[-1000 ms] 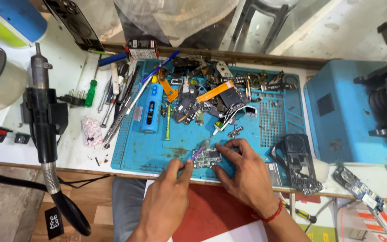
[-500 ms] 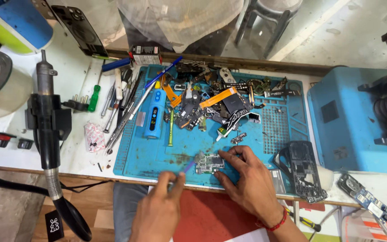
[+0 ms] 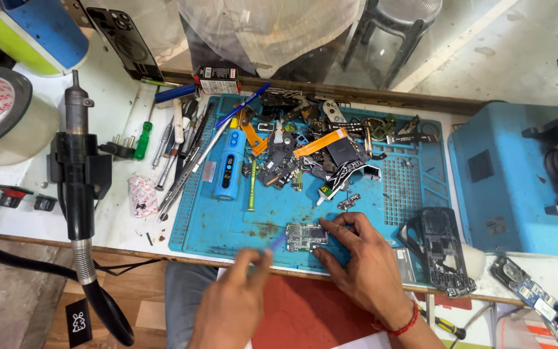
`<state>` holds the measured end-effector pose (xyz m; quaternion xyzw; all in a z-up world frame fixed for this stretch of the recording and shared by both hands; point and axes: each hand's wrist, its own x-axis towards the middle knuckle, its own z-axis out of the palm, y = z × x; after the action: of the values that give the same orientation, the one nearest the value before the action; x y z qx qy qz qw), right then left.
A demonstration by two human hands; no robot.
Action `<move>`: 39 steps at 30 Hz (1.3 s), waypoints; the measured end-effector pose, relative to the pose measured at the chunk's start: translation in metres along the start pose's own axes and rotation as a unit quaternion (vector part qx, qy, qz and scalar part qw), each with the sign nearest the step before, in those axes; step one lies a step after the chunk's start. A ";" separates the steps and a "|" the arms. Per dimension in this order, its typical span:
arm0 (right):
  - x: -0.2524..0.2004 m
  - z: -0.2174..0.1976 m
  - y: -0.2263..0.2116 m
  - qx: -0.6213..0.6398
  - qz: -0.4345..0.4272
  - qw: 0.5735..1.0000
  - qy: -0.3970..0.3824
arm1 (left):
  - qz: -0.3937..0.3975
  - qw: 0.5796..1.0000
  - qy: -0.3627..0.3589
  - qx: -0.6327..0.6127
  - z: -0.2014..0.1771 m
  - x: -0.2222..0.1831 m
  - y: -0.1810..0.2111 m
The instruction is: The person cleans a circuit board from a mobile phone using a brush and applies heat to components using a hot air rework station.
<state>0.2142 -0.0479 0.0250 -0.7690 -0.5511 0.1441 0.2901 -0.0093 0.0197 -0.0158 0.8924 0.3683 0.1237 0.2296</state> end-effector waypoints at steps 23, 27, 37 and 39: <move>-0.001 -0.009 0.003 0.044 -0.018 0.999 -0.011 | 0.048 0.998 0.022 0.017 0.008 0.009 0.015; -0.002 -0.008 0.006 0.039 -0.003 0.999 -0.018 | 0.058 0.998 0.023 0.007 0.008 0.008 0.019; -0.001 -0.001 0.005 0.049 0.001 0.999 0.024 | -0.008 0.999 0.040 0.034 0.002 0.003 0.014; -0.002 -0.001 0.006 0.051 0.004 0.998 0.027 | 0.034 0.999 0.039 0.001 0.003 -0.001 0.015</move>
<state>0.2185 -0.0514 0.0217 -0.7592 -0.5317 0.1523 0.3431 -0.0001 0.0085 -0.0114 0.8994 0.3462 0.1654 0.2096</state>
